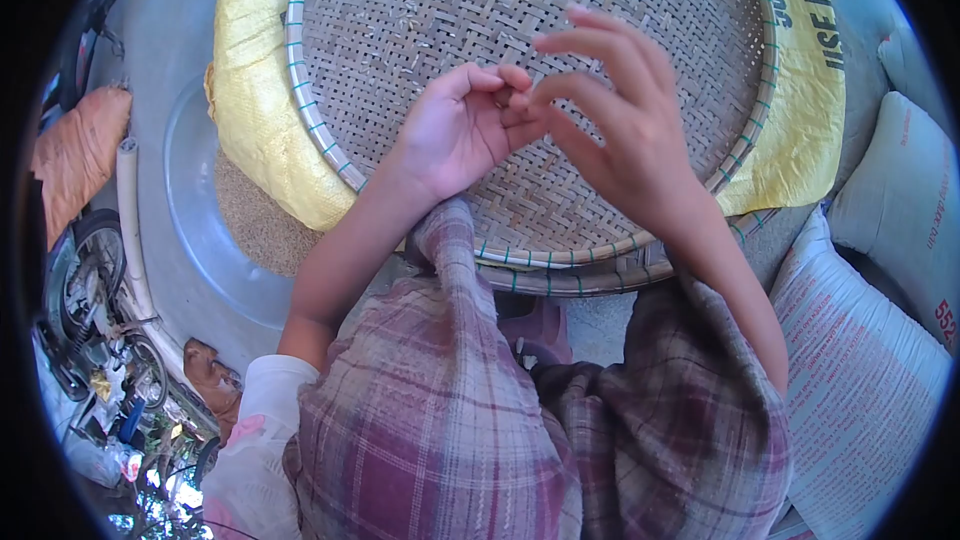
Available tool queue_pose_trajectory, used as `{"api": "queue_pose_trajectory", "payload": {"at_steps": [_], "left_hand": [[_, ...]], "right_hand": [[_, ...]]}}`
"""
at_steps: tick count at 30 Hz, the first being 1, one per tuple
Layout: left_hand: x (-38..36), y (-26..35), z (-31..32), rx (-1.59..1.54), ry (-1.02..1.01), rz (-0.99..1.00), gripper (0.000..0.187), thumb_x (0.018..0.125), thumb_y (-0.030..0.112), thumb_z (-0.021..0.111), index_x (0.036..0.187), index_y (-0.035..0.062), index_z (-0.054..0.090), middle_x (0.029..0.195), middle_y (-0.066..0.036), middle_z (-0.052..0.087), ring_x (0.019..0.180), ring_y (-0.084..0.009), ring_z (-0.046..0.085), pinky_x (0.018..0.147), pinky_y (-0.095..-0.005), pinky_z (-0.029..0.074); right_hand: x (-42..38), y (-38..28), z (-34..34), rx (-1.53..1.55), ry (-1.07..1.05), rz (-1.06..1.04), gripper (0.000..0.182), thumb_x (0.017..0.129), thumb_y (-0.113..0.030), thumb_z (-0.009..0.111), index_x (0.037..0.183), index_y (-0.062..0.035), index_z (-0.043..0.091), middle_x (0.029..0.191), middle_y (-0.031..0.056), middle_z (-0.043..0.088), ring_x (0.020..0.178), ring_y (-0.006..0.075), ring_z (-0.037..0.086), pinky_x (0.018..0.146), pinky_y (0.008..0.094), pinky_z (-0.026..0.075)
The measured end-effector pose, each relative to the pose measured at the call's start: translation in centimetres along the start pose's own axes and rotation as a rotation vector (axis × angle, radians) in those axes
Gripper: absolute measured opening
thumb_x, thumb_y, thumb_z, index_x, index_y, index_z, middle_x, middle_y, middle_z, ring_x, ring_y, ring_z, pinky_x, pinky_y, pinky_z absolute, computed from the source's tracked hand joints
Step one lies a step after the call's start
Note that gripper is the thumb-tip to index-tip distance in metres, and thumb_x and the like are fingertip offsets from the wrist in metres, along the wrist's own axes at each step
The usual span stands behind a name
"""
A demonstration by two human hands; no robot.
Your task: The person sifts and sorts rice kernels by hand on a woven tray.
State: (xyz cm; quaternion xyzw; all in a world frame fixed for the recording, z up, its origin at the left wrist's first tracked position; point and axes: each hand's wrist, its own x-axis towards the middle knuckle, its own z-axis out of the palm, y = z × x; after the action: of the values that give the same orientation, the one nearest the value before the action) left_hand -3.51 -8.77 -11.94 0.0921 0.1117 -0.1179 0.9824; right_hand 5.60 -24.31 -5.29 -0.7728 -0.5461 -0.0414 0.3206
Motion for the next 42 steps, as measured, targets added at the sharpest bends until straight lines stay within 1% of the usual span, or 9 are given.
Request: {"api": "queue_pose_trajectory", "payload": {"at_steps": [6,11,13,15,18,21,34,40,42], "left_hand": [[-0.5,-1.6,1.9,-0.094,0.106,-0.091,0.037,0.092,0.026,0.034,0.095,-0.0040,0.056,0.090,-0.015,0.061,0.092,-0.0273,0.060,0.084,-0.0384,0.049],[-1.2,-0.4,0.4,-0.159,0.055,0.030,0.034,0.093,0.028,0.043,0.080,0.0022,0.061,0.059,0.000,0.052,0.052,-0.0103,0.049,0.053,-0.0264,0.042],[-3.1,2.2,1.3,0.331,0.220,0.207,0.028,0.091,0.024,0.050,0.073,0.0051,0.061,0.049,0.005,0.040,0.041,-0.0054,0.032,0.043,-0.0230,0.028],[-4.7,3.5,2.0,1.356,0.727,0.563,0.023,0.087,0.021,0.055,0.078,0.0001,0.062,0.049,-0.002,0.044,0.040,-0.0110,0.036,0.041,-0.0265,0.033],[-6.4,5.6,2.8,2.063,1.063,0.552,0.018,0.085,0.016,0.056,0.083,-0.0002,0.061,0.052,-0.009,0.050,0.043,-0.0185,0.047,0.044,-0.0318,0.039],[-7.1,6.4,1.6,2.309,0.841,0.641,0.015,0.084,0.014,0.055,0.089,0.0011,0.060,0.063,-0.016,0.057,0.055,-0.0278,0.059,0.050,-0.0373,0.045],[-6.5,6.6,0.1,2.361,0.755,0.569,0.013,0.083,0.012,0.058,0.091,0.0012,0.056,0.067,-0.014,0.059,0.059,-0.0263,0.059,0.054,-0.0347,0.044],[-7.1,7.3,2.7,1.964,1.015,0.380,0.014,0.083,0.014,0.058,0.085,0.0007,0.059,0.062,-0.014,0.056,0.061,-0.0301,0.060,0.053,-0.0379,0.045],[-7.3,6.9,1.8,2.272,0.804,0.666,0.013,0.082,0.013,0.058,0.086,0.0010,0.061,0.064,-0.014,0.057,0.062,-0.0307,0.059,0.055,-0.0384,0.046]], "right_hand": [[-0.8,-0.1,1.0,0.114,-0.035,0.026,0.019,0.066,-0.006,0.068,0.084,-0.0078,0.061,0.110,0.0077,0.056,0.116,0.0310,0.046,0.093,0.0414,0.037],[-1.1,0.3,0.3,0.178,0.020,0.101,0.028,0.070,-0.011,0.067,0.097,-0.0076,0.060,0.115,0.0103,0.053,0.118,0.0314,0.043,0.096,0.0410,0.035],[-2.2,1.8,0.4,0.238,0.144,0.271,0.032,0.076,-0.014,0.064,0.106,-0.0069,0.057,0.120,0.0123,0.051,0.120,0.0316,0.041,0.098,0.0408,0.032],[-3.6,4.2,1.1,0.079,0.146,0.307,0.031,0.078,-0.014,0.063,0.107,-0.0067,0.056,0.121,0.0127,0.050,0.120,0.0316,0.040,0.099,0.0409,0.031],[-5.7,5.4,1.7,-0.144,0.093,0.346,0.031,0.080,-0.016,0.061,0.109,-0.0062,0.056,0.122,0.0129,0.049,0.121,0.0318,0.039,0.100,0.0411,0.030],[-5.4,5.4,2.1,-0.208,0.007,0.343,0.031,0.081,-0.017,0.061,0.109,-0.0063,0.055,0.124,0.0124,0.048,0.122,0.0321,0.038,0.100,0.0417,0.029],[-5.5,5.8,2.4,-0.220,-0.041,0.351,0.031,0.082,-0.020,0.059,0.111,-0.0078,0.053,0.127,0.0116,0.045,0.121,0.0310,0.039,0.099,0.0413,0.029],[-5.6,5.9,2.4,-0.215,-0.046,0.356,0.032,0.083,-0.021,0.059,0.112,-0.0081,0.052,0.128,0.0113,0.044,0.122,0.0305,0.038,0.100,0.0409,0.028],[-5.6,5.8,2.4,-0.214,-0.050,0.367,0.032,0.083,-0.021,0.059,0.112,-0.0083,0.052,0.128,0.0112,0.044,0.123,0.0304,0.038,0.100,0.0408,0.028]]}}
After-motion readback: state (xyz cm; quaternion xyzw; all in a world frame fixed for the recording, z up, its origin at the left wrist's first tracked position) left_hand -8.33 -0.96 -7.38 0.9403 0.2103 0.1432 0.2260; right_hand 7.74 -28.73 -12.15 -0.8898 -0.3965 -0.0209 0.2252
